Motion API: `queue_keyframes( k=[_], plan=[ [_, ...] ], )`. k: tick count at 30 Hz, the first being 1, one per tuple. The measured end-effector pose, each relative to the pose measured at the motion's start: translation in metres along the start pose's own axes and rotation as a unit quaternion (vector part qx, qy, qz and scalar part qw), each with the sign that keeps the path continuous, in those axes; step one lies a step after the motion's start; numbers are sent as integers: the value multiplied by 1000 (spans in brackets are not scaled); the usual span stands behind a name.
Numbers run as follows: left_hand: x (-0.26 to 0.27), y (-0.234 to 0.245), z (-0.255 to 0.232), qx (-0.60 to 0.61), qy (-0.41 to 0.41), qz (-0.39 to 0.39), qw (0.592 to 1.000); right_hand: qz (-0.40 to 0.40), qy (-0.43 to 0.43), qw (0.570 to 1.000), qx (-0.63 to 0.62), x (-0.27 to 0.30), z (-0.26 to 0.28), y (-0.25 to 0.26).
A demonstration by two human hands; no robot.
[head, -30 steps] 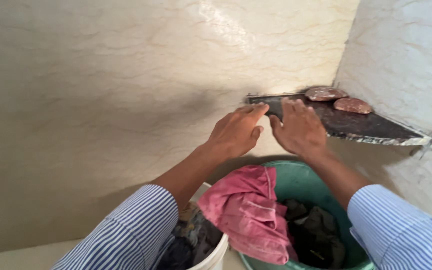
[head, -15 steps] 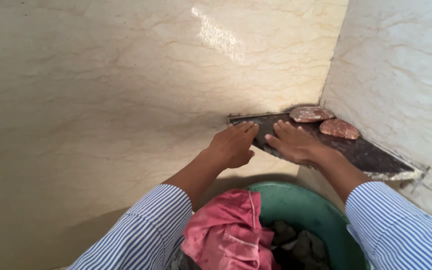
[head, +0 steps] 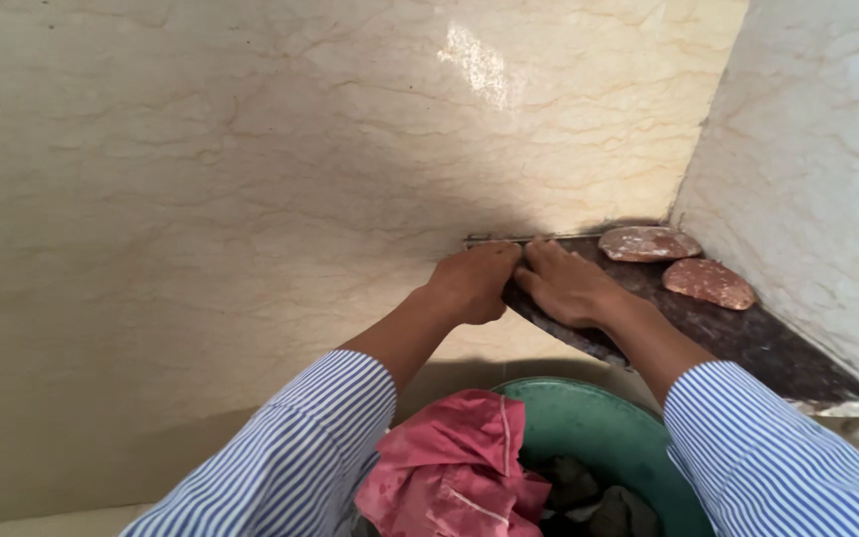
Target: The person cleans a corner bathroom shelf by hand. They wipe the shelf surface, handle a small green cup, and rub the shelf with a reddish stone-like object. The person also moves a green tube and a white bottle on the floor.
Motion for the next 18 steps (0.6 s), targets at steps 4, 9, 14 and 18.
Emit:
queue_keyframes(
  k=[4, 9, 14, 18],
  plan=[
    [-15, -3, 4, -1, 25, 53, 998, -18, -57, 998, 11, -22, 0, -7],
    [-17, 4, 23, 107, 1, 29, 994, 33, 24, 999, 33, 4, 24, 6],
    [-13, 5, 25, 33, -44, 36, 998, 76, 166, 981, -65, 27, 32, 15],
    [-5, 7, 28, 48, 7, 70, 996, 46, 69, 996, -15, 20, 5, 7]
  ],
)
Point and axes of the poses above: each hand's wrist, its own x-axis away from the middle knuckle, its own y-axis out of the back of the hand, z = x × y, the point moved 4 cm from there along -x, towards the middle knuckle, and after that the axes turned 4 degrees about -y, right-handed, at the moved point
